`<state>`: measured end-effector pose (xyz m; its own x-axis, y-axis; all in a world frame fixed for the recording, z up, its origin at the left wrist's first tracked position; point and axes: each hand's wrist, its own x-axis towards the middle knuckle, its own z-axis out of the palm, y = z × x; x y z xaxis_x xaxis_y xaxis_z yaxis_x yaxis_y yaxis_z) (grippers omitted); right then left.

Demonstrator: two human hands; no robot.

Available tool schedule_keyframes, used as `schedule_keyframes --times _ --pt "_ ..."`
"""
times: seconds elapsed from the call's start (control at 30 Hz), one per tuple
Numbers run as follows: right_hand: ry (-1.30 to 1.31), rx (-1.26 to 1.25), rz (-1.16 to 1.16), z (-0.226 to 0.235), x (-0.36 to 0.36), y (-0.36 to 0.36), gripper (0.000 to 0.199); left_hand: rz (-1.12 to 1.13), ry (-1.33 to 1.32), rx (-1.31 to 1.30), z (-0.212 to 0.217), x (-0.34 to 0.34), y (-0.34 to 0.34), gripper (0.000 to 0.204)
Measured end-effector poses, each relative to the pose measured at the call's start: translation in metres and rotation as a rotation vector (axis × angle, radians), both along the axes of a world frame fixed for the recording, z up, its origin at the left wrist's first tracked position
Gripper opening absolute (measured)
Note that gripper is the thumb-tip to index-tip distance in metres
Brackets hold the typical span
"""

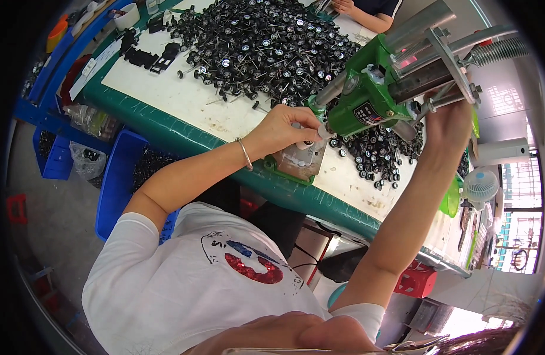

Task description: The person assembles small black plastic components by hand using a manual press machine.

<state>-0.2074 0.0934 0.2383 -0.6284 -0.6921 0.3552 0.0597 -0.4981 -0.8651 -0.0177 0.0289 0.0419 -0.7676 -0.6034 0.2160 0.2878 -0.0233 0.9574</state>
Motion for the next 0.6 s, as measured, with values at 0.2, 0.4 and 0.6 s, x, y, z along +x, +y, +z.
schedule_keyframes --times 0.2,0.4,0.6 --pt "-0.031 -0.106 -0.038 0.001 -0.005 -0.010 0.024 -0.041 0.012 0.008 -0.001 -0.003 -0.001 0.013" --pt "0.059 -0.158 -0.370 0.008 0.030 0.003 0.025 -0.017 -0.024 -0.059 -0.002 0.001 -0.003 0.013" --pt "0.228 -0.223 -0.332 0.003 0.048 0.019 0.034 -0.024 -0.019 -0.047 -0.003 0.002 -0.003 0.013"
